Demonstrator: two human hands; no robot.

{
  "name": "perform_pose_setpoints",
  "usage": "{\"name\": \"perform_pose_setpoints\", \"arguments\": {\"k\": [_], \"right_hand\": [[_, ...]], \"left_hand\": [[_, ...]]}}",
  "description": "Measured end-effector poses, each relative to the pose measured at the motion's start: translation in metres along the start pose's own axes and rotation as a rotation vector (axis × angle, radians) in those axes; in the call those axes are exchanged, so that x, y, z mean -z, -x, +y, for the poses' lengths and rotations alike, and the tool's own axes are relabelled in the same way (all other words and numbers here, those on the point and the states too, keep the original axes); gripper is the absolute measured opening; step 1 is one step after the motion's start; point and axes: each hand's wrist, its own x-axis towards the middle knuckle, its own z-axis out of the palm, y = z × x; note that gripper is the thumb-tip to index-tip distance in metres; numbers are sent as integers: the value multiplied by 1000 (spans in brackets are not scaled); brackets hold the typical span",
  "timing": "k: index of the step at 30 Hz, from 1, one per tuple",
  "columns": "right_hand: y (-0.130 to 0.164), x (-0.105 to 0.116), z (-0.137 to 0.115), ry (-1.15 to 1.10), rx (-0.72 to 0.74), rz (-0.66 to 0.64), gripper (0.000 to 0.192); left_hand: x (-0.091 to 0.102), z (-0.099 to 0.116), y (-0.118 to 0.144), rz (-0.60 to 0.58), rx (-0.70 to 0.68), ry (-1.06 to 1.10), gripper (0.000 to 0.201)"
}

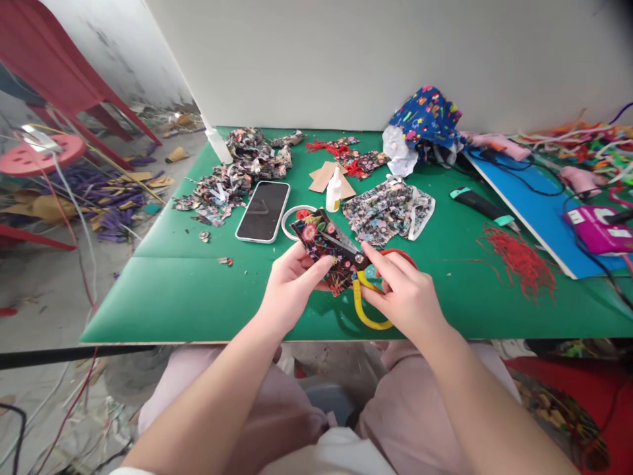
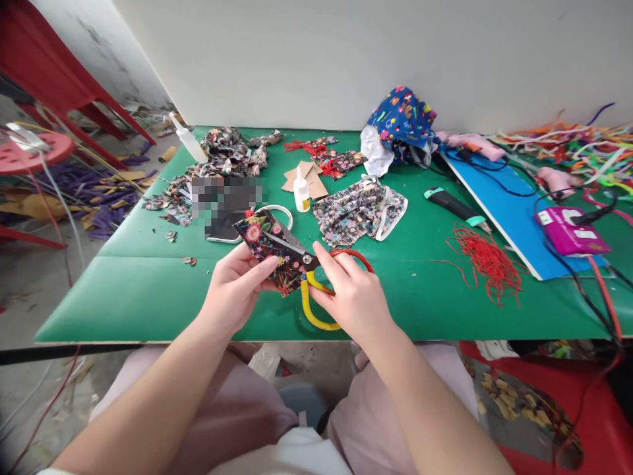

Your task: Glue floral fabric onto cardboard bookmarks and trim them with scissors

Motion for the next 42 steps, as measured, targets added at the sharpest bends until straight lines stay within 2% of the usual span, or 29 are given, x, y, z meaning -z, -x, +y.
{"name": "perform_pose_setpoints", "arguments": {"k": [17,33,38,42], "right_hand": [[1,0,-3,113,28,26,40],[2,-1,-4,99,22,2,40],[4,-3,-1,-102,-75,-24,41],[2,-5,5,-479,-313,-76,42]], "left_hand": [[-2,-4,0,2,33,9,28],[-1,-2,0,-41,36,61,22],[-1,0,1,-62,39,94,20],[0,3,2,-76,20,136,19]]}}
